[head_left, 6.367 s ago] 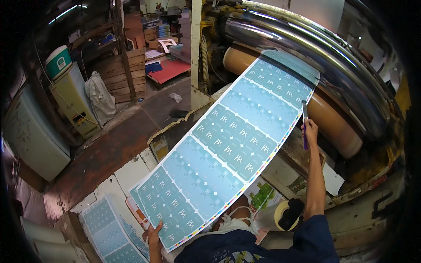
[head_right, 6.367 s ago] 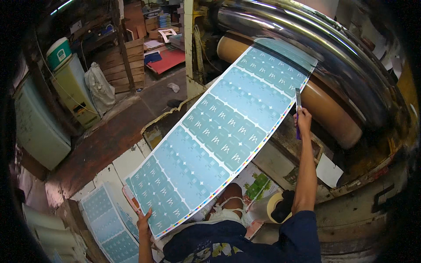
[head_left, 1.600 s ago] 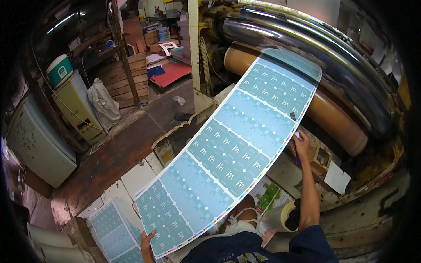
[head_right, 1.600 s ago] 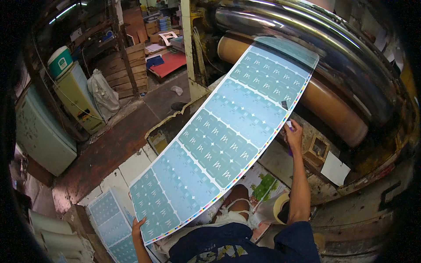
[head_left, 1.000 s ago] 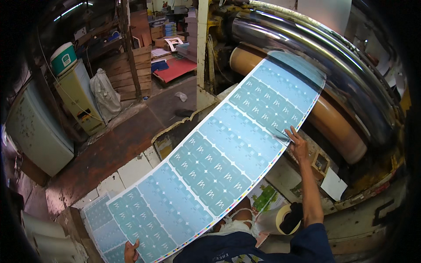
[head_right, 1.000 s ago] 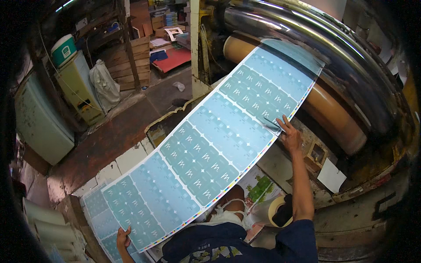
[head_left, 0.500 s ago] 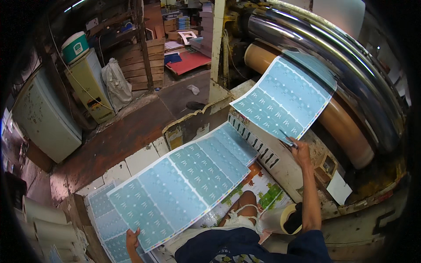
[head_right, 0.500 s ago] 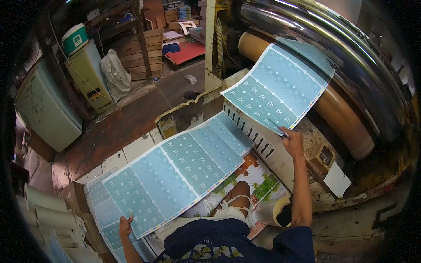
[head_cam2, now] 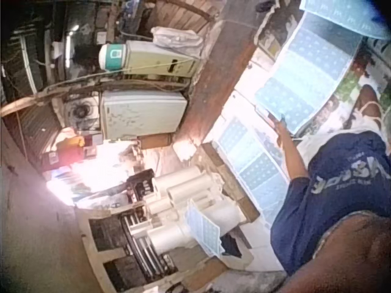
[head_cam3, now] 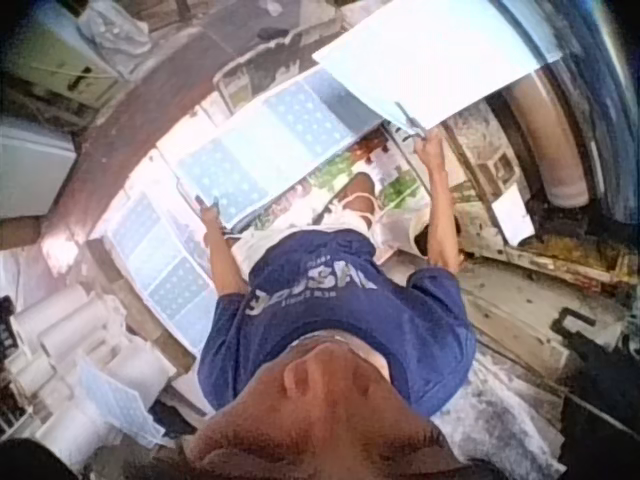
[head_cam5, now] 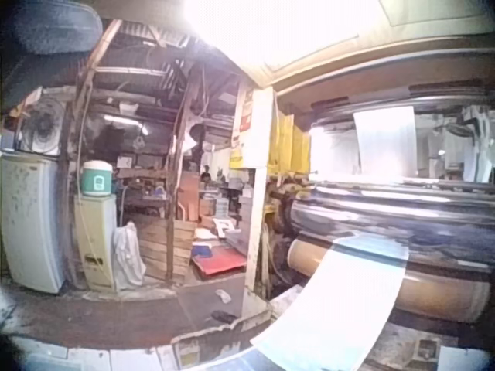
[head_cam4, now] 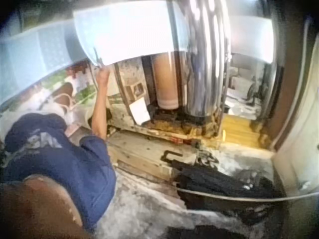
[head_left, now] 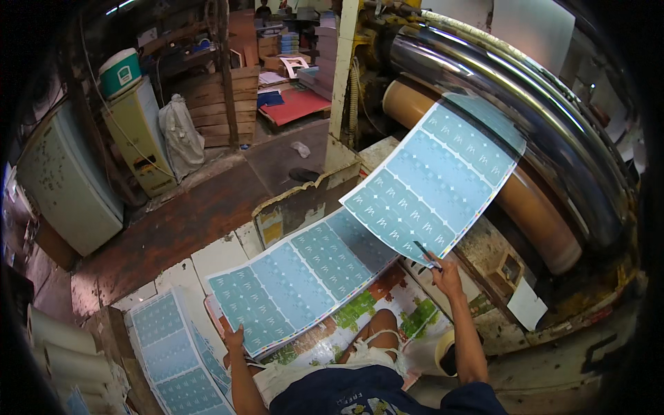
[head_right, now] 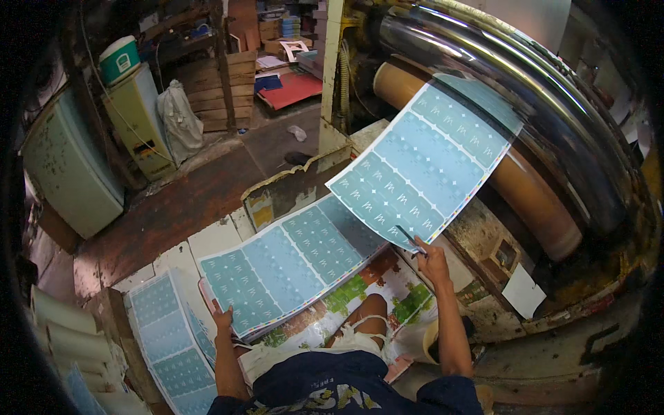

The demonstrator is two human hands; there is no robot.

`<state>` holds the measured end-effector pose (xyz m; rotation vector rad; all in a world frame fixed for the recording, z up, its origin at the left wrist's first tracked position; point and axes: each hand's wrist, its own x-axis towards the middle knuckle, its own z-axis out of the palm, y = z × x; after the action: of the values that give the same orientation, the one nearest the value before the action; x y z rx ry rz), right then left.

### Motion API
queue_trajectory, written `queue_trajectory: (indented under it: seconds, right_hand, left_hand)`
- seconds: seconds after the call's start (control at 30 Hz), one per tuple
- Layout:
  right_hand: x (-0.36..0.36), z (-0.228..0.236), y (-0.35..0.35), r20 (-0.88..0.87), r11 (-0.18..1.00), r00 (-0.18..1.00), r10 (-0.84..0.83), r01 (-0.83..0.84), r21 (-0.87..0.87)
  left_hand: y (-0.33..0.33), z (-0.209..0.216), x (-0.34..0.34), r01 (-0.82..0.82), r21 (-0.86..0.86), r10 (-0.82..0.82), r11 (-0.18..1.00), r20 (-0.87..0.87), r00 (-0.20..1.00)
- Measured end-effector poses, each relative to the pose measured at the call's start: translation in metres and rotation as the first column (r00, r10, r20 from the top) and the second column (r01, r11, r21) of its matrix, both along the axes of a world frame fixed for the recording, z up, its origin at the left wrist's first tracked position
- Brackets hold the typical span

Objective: The person uses a small cutting tool to manually separate sections of printed material as it comes off a large industrial roller, then places the cut sheets onto a stack on a nearby table.

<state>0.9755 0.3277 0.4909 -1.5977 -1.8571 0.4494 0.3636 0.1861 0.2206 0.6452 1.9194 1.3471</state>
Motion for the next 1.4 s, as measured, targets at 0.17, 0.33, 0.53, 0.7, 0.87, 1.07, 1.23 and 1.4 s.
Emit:
queue_trajectory:
  seconds: [0.17,0.33,0.53,0.7,0.87,1.07,1.23,1.4]
  right_hand:
    - [-0.070,-0.035,0.001,-0.002,0.995,1.000,0.010,-0.010,0.104]
    - [-0.080,-0.067,-0.016,-0.038,0.977,0.996,-0.077,0.083,0.198]
    - [-0.131,-0.067,-0.017,-0.126,0.999,0.991,-0.045,0.049,0.024]
    - [-0.142,-0.096,-0.042,-0.126,0.998,0.990,-0.059,0.061,0.015]
    - [-0.173,-0.125,-0.072,-0.065,0.997,0.998,-0.007,0.012,0.076]
    - [-0.190,-0.131,-0.096,0.026,0.996,0.995,0.091,-0.091,-0.018]
    - [-0.215,-0.160,-0.117,0.093,0.983,0.979,0.181,-0.179,-0.036]
    - [-0.264,-0.186,-0.144,0.130,0.960,0.955,0.267,-0.251,-0.123]
  left_hand:
    - [0.002,0.009,-0.046,0.044,0.073,-0.017,0.996,-0.329,0.944]
    - [0.021,0.053,0.047,0.017,-0.759,-0.532,0.651,-0.440,0.723]
    - [0.002,-0.011,0.045,-0.178,-0.782,-0.496,0.597,-0.534,0.684]
    - [0.006,-0.010,0.057,-0.021,-0.773,-0.541,0.634,-0.462,0.703]
    - [-0.005,-0.027,0.043,0.013,-0.817,-0.642,0.577,-0.444,0.625]
    - [-0.023,-0.068,0.033,0.022,-0.798,-0.591,0.602,-0.428,0.684]
    - [-0.031,-0.075,0.059,0.085,-0.438,-0.429,0.895,-0.790,0.438]
    - [0.013,-0.016,0.090,0.488,0.059,-0.408,0.871,0.639,0.651]
